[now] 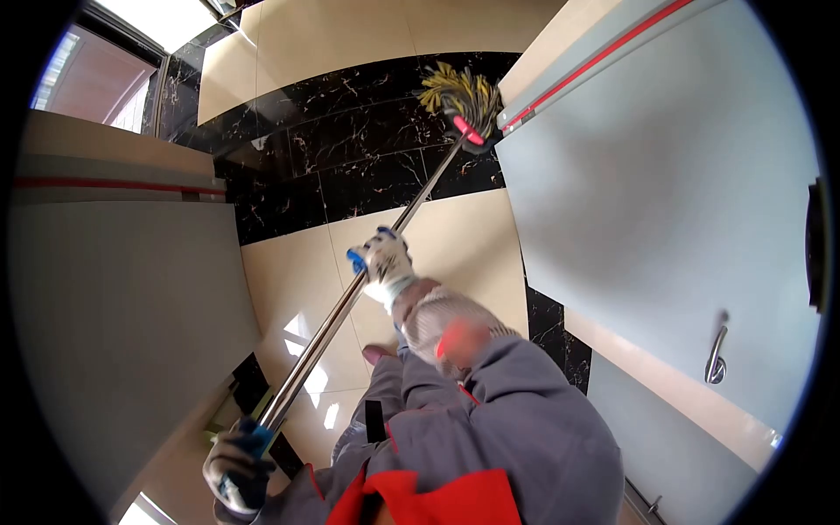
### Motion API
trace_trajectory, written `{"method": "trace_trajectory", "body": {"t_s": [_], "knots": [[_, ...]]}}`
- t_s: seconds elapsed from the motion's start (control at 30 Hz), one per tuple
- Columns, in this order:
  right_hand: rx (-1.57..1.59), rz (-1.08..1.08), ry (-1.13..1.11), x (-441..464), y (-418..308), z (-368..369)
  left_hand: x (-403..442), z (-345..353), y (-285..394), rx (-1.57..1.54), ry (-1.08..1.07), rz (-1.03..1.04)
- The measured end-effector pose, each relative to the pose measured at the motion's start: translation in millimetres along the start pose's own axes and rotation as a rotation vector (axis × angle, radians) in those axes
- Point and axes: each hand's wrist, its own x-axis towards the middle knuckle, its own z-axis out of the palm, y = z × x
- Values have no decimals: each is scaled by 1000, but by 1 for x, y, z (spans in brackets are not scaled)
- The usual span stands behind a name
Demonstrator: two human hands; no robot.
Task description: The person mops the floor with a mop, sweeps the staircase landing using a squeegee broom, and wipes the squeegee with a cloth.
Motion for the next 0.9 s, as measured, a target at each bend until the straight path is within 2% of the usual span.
{"method": "trace_trajectory", "body": {"t_s": [0.03, 0.13, 0.17, 0.2, 0.23, 0.27, 0.37, 0.43, 0.57, 0.6, 0.63, 0.67, 0.7, 0.73, 0.77, 0.8, 0.87, 0.9], "knots": [[40, -12, 21, -6, 1, 4, -6, -5, 1, -68, -31, 6], [106, -74, 49, -6, 18, 2, -2, 12, 2, 159, 60, -88], [17, -86, -27, 0, 19, -13, 2, 18, -2, 279, 77, -159], [-91, -75, 103, 8, 28, 9, 6, 24, -7, 396, 87, -232], [-1, -2, 90, 22, 40, 25, 22, 34, -19, -57, 126, -2], [-81, -25, -1, 29, 51, 28, 22, 46, -27, -491, 157, -46], [2, 0, 152, 10, 62, 35, 17, 52, -46, -562, 55, 76], [30, -41, 105, -6, 48, 34, 1, 45, -40, -541, 45, 49], [57, -87, 35, -25, -49, 36, -58, -9, -35, -516, 316, -35], [39, -39, -85, -28, -76, 30, -65, -25, -32, -499, 359, -92], [82, -62, 51, -34, -79, 38, -69, -32, -28, -499, 391, -134], [125, -84, 186, -39, -77, 49, -68, -32, -29, -633, 362, -50], [208, -196, 269, -38, -63, 55, -77, -33, -35, -320, 257, -156], [293, -307, 352, -34, -44, 54, -69, -18, -39, -379, 272, -118], [36, -223, 202, -31, -34, 45, -61, -2, -44, -439, 284, -79], [187, -22, 92, -29, -15, 74, -55, 14, -50, -535, 259, -114], [43, -76, 76, -36, 19, 60, -45, 31, -57, -579, 45, -119], [39, -76, 74, -36, 18, 59, -44, 31, -57, -583, 45, -119]]}}
